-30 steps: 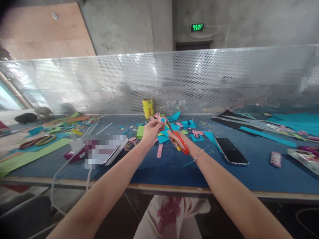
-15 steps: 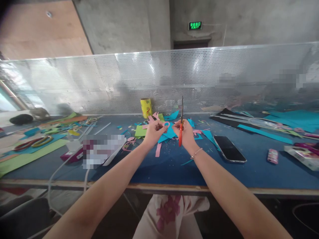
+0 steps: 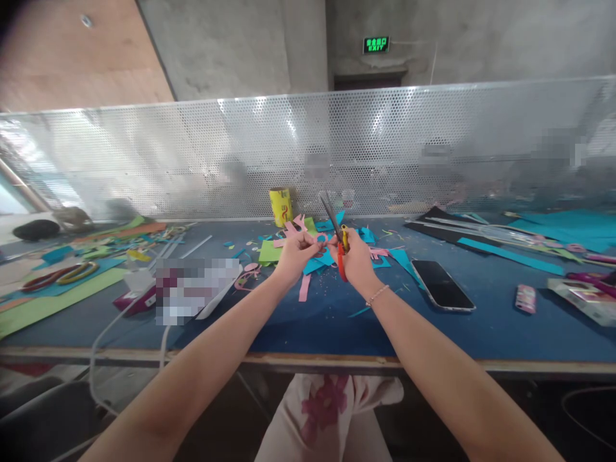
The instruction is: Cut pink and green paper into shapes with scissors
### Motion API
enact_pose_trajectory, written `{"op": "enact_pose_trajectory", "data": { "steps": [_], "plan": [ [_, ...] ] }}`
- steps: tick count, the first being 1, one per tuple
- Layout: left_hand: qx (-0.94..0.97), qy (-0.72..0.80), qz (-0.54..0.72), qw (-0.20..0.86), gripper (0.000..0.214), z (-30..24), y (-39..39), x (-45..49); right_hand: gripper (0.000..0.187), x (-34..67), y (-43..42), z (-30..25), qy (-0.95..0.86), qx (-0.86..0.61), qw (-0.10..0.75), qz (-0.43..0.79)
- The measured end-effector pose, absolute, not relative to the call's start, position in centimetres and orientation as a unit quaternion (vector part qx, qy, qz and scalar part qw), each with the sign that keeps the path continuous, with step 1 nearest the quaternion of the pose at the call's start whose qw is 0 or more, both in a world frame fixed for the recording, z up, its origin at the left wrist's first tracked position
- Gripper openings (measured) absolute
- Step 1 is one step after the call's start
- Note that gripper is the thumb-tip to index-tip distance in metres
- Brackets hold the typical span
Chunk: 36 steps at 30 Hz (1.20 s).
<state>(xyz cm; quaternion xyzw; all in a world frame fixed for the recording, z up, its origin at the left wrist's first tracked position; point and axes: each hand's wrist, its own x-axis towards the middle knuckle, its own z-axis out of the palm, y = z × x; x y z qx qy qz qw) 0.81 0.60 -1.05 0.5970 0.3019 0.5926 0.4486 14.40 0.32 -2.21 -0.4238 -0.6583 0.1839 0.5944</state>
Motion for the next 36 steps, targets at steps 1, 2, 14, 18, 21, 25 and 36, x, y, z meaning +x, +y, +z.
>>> {"op": "enact_pose_trajectory", "data": {
  "steps": [1,2,14,18,21,25,36],
  "plan": [
    [0.596,0.302,0.592,0.450,0.023,-1.0,0.6,0.8,0.022,14.4,0.4,-2.2,-0.660,-0.419,0.595,0.185],
    [0.595,0.303,0.591,0.452,0.023,-1.0,0.5,0.8,0.022,14.4,0.4,-2.3,-0.661,-0.414,0.598,0.184],
    [0.595,0.297,0.591,0.456,0.021,-1.0,0.4,0.8,0.019,14.3,-0.1,-2.1,-0.662,-0.400,0.617,0.142],
    [0.601,0.295,0.591,0.449,0.021,-1.2,0.6,0.8,0.022,14.4,0.1,-2.2,-0.664,-0.403,0.612,0.149],
    [0.612,0.296,0.588,0.438,0.021,-1.2,0.7,0.7,0.023,14.4,0.1,-2.2,-0.666,-0.400,0.611,0.153],
    [0.614,0.301,0.589,0.430,0.022,-1.0,0.5,0.7,0.019,14.4,-0.2,-2.1,-0.665,-0.399,0.614,0.148],
    [0.639,0.304,0.585,0.397,0.022,-1.5,0.9,0.7,0.021,14.5,0.9,-2.6,-0.660,-0.390,0.620,0.166]
  ]
}}
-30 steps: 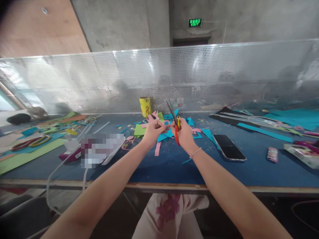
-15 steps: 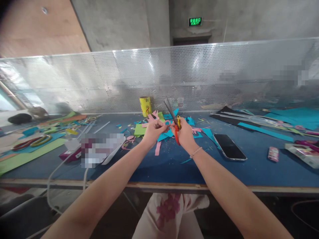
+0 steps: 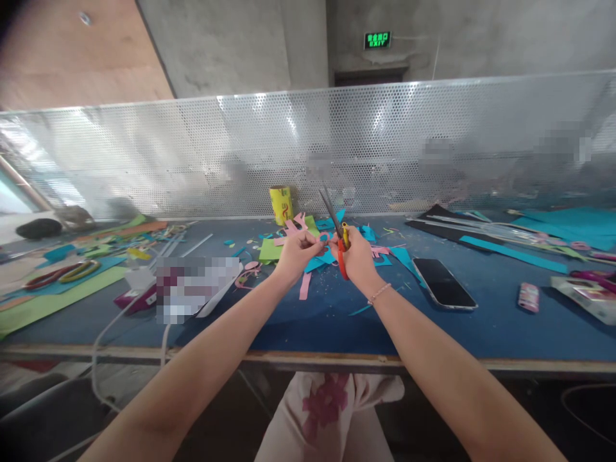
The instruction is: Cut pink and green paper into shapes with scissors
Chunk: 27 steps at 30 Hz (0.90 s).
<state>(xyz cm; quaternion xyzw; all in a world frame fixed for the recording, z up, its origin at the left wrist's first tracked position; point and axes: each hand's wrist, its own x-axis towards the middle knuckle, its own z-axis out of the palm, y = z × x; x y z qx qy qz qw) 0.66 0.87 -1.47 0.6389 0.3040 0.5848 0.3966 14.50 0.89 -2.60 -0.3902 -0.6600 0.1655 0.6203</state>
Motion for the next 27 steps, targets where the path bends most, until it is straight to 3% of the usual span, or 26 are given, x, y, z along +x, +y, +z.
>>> {"op": "enact_pose_trajectory", "data": {
  "steps": [13,27],
  "plan": [
    [0.631,0.304,0.589,0.404,0.027,-1.4,0.8,0.7,0.015,14.3,-0.1,-1.5,-0.637,-0.447,0.617,0.116],
    [0.617,0.331,0.588,0.406,0.026,-1.5,1.5,0.5,0.019,13.9,-0.7,-1.5,-0.645,-0.443,0.569,0.254]
  ]
}}
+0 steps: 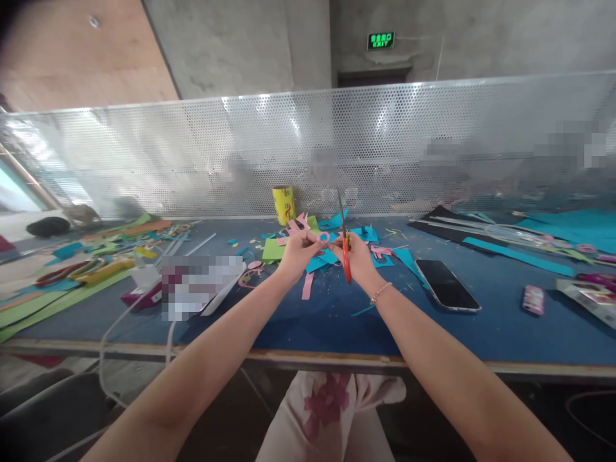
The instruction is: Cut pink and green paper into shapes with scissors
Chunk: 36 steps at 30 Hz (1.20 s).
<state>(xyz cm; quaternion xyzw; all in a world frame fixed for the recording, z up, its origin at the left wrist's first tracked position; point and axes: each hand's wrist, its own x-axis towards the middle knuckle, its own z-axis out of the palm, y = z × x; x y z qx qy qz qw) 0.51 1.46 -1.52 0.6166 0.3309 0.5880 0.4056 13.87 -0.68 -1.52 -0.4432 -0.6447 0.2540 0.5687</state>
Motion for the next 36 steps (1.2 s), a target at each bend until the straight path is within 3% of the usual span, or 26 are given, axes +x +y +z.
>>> {"op": "enact_pose_trajectory", "data": {
  "steps": [9,17,24,36],
  "plan": [
    [0.649,0.313,0.563,0.404,0.024,-2.3,1.8,0.6,0.023,13.9,-0.9,-0.7,-0.639,-0.455,0.576,0.230],
    [0.534,0.290,0.550,0.574,0.026,-1.5,1.1,0.7,0.018,13.9,-0.4,-0.9,-0.666,-0.442,0.583,0.145],
    [0.512,0.285,0.551,0.595,0.024,-1.2,0.9,0.6,0.018,14.0,-1.2,-0.6,-0.651,-0.453,0.565,0.226],
    [0.521,0.280,0.542,0.597,0.026,-1.0,0.7,0.4,0.023,14.1,-1.1,-0.8,-0.641,-0.428,0.592,0.236]
  ]
}}
